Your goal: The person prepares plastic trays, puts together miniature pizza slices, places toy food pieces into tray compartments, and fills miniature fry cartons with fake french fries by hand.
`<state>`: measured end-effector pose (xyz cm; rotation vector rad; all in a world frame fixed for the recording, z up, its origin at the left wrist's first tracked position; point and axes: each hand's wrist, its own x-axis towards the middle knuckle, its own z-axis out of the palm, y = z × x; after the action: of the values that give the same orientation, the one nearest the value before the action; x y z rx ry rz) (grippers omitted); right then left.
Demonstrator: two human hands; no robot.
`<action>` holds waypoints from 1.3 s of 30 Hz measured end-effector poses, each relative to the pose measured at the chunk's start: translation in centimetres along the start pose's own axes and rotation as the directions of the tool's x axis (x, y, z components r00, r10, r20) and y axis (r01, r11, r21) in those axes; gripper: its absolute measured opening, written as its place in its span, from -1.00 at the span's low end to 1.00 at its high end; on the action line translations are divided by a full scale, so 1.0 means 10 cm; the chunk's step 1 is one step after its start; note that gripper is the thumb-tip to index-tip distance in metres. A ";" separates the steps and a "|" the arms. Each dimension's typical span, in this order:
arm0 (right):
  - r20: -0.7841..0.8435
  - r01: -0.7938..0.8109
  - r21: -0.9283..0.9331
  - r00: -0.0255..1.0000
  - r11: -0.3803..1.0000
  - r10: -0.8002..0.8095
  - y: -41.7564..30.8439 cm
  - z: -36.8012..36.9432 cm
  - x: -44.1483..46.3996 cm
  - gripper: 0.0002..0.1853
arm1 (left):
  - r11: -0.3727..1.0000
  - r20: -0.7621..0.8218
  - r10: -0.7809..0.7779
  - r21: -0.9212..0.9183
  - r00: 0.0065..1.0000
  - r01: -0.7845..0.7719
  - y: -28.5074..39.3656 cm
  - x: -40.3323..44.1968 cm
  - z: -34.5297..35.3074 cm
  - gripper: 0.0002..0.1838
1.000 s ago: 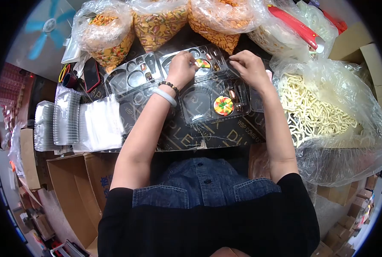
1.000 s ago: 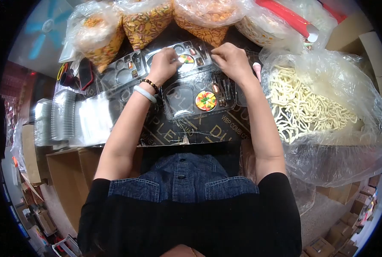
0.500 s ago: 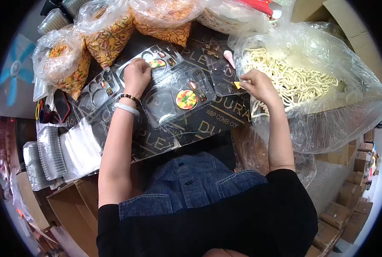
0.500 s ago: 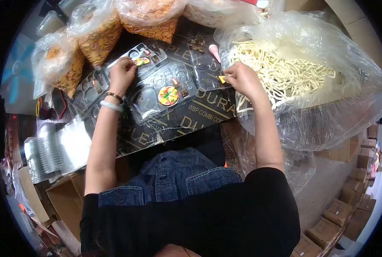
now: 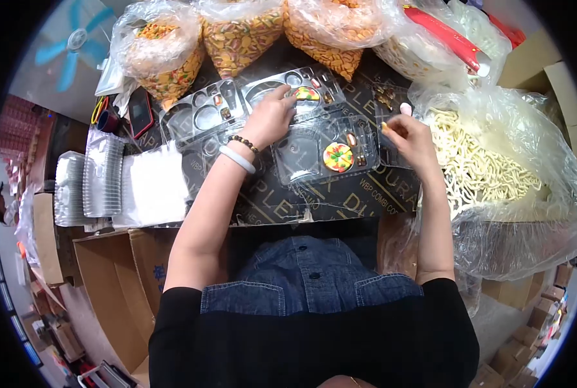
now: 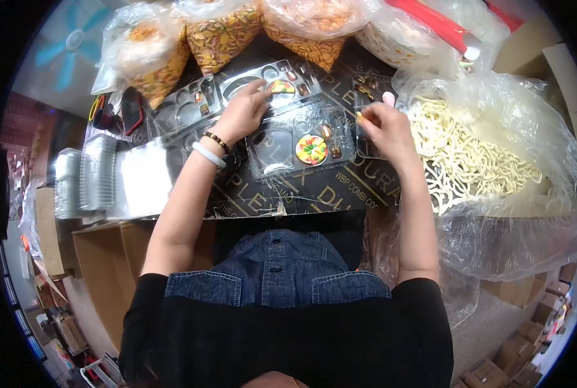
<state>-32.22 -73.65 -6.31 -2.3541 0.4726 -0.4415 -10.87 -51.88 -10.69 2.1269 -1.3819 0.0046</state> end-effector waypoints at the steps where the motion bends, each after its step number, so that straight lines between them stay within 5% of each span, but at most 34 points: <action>1: -0.051 0.156 0.022 0.987 0.987 -0.155 -0.10 0.13 0.11 -0.87 | 1.000 -0.002 -0.004 0.000 1.000 0.004 0.01 -0.01 0.00 -0.71; 8: 0.092 0.564 -0.214 0.824 0.797 -0.559 -0.40 1.09 0.85 -0.89 | 1.000 -0.047 0.030 0.002 0.998 -0.030 0.01 0.01 0.06 -0.70; 9: 0.095 0.572 -0.215 0.819 0.791 -0.566 -0.42 1.07 0.86 -0.89 | 0.998 -0.086 0.061 0.010 0.994 -0.061 0.01 0.01 0.07 -0.74; 11: 0.303 0.417 -0.090 0.877 0.904 -0.374 -0.42 0.95 0.84 -0.89 | 0.999 -0.102 0.054 0.007 0.993 -0.054 -0.03 0.02 0.07 -0.75; 12: 0.269 0.281 -0.021 0.926 0.959 -0.266 -0.48 0.88 0.81 -0.86 | 0.999 -0.103 0.052 0.000 0.993 -0.052 -0.02 0.01 0.05 -0.75; 15: 0.125 0.303 0.010 0.945 0.953 -0.302 -0.37 0.91 0.84 -0.83 | 0.999 -0.105 0.031 -0.031 0.994 -0.035 0.03 -0.02 0.06 -0.76; 28: 0.199 0.550 -0.409 0.833 0.729 -0.517 -0.38 1.00 0.77 -0.93 | 0.999 -0.069 -0.001 -0.038 0.998 -0.002 -0.01 -0.03 0.09 -0.72; 31: 0.175 0.557 -0.387 0.827 0.735 -0.535 -0.48 0.93 0.73 -0.90 | 0.999 -0.022 -0.029 -0.036 0.999 0.028 0.03 -0.03 0.03 -0.68; 34: 0.017 0.468 -0.098 0.883 0.878 -0.469 -0.72 0.80 0.84 -0.82 | 0.992 -0.114 -0.022 -0.126 0.993 0.007 0.14 -0.08 -0.08 -0.54; 39: -0.247 0.605 0.096 0.784 0.791 -0.570 -1.41 0.66 1.32 -0.80 | 0.970 -0.233 -0.073 -0.244 0.970 0.014 0.26 -0.35 -0.30 -0.62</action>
<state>-14.80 -66.02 1.08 -2.2563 -0.2380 -0.9830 -13.72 -48.29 -8.05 1.8856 -1.1325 0.0716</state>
